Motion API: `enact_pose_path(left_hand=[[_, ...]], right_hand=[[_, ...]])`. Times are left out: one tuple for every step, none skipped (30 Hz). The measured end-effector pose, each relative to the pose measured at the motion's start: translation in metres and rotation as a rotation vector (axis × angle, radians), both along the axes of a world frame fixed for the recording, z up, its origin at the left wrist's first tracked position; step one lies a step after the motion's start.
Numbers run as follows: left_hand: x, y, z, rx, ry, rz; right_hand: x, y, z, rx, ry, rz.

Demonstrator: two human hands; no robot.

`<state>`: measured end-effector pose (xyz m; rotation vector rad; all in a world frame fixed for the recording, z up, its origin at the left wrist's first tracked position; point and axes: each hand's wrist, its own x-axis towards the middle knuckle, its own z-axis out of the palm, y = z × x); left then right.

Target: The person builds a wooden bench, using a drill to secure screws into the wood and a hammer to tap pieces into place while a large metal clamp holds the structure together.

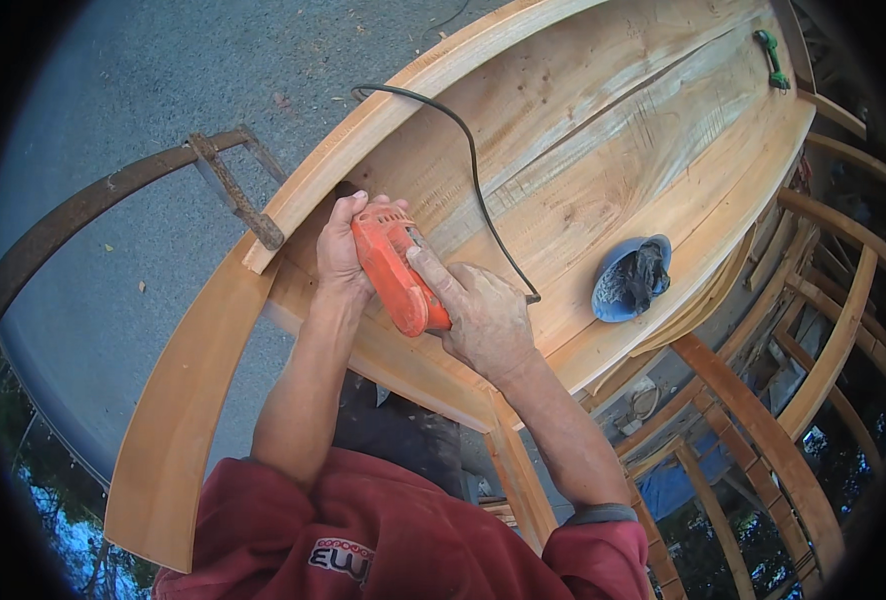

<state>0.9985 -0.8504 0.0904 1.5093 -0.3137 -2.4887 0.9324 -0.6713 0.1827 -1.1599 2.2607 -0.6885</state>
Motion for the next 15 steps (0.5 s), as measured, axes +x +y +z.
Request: enact_pose_path(left_hand=[[-0.002, 0.001, 0.000, 0.003, -0.005, -0.016], [-0.003, 0.000, 0.000, 0.009, -0.015, -0.020], [-0.004, -0.002, 0.001, 0.008, 0.005, -0.052], [-0.005, -0.003, 0.006, 0.008, 0.022, -0.085], [-0.005, -0.003, 0.009, 0.014, 0.009, -0.091], [-0.005, -0.002, 0.011, 0.019, 0.032, -0.080], [-0.006, -0.002, 0.011, 0.017, 0.058, -0.064], [-0.006, -0.001, 0.007, 0.028, 0.085, -0.069], [-0.004, 0.000, 0.004, 0.028, 0.078, -0.069], [-0.004, 0.001, 0.001, 0.016, 0.115, -0.039], [-0.004, 0.002, -0.001, 0.004, 0.153, -0.008], [-0.004, 0.000, -0.003, 0.005, 0.152, -0.008], [-0.003, -0.002, -0.003, 0.031, 0.208, -0.006], [-0.003, -0.002, -0.003, 0.057, 0.265, -0.004], [-0.004, -0.001, -0.003, 0.061, 0.265, -0.002]], right_hand=[[-0.002, 0.001, -0.001, 0.013, -0.001, 0.022], [-0.004, 0.001, -0.002, 0.026, -0.003, 0.044], [-0.008, 0.001, -0.001, 0.032, -0.013, 0.040], [-0.013, -0.001, 0.002, 0.044, 0.006, 0.060], [-0.016, -0.002, 0.005, 0.057, 0.025, 0.080], [-0.017, -0.002, 0.005, 0.062, 0.012, 0.075], [-0.019, -0.003, 0.005, 0.057, 0.033, 0.094], [-0.021, -0.003, 0.005, 0.051, 0.055, 0.113], [-0.021, -0.003, 0.004, 0.051, 0.048, 0.112], [-0.023, -0.004, 0.002, 0.031, 0.087, 0.135], [-0.026, -0.004, 0.001, 0.010, 0.126, 0.159], [-0.028, -0.007, 0.002, 0.011, 0.125, 0.159], [-0.030, -0.010, 0.005, 0.044, 0.165, 0.203], [-0.032, -0.011, 0.007, 0.077, 0.205, 0.248], [-0.034, -0.012, 0.008, 0.081, 0.205, 0.250]])
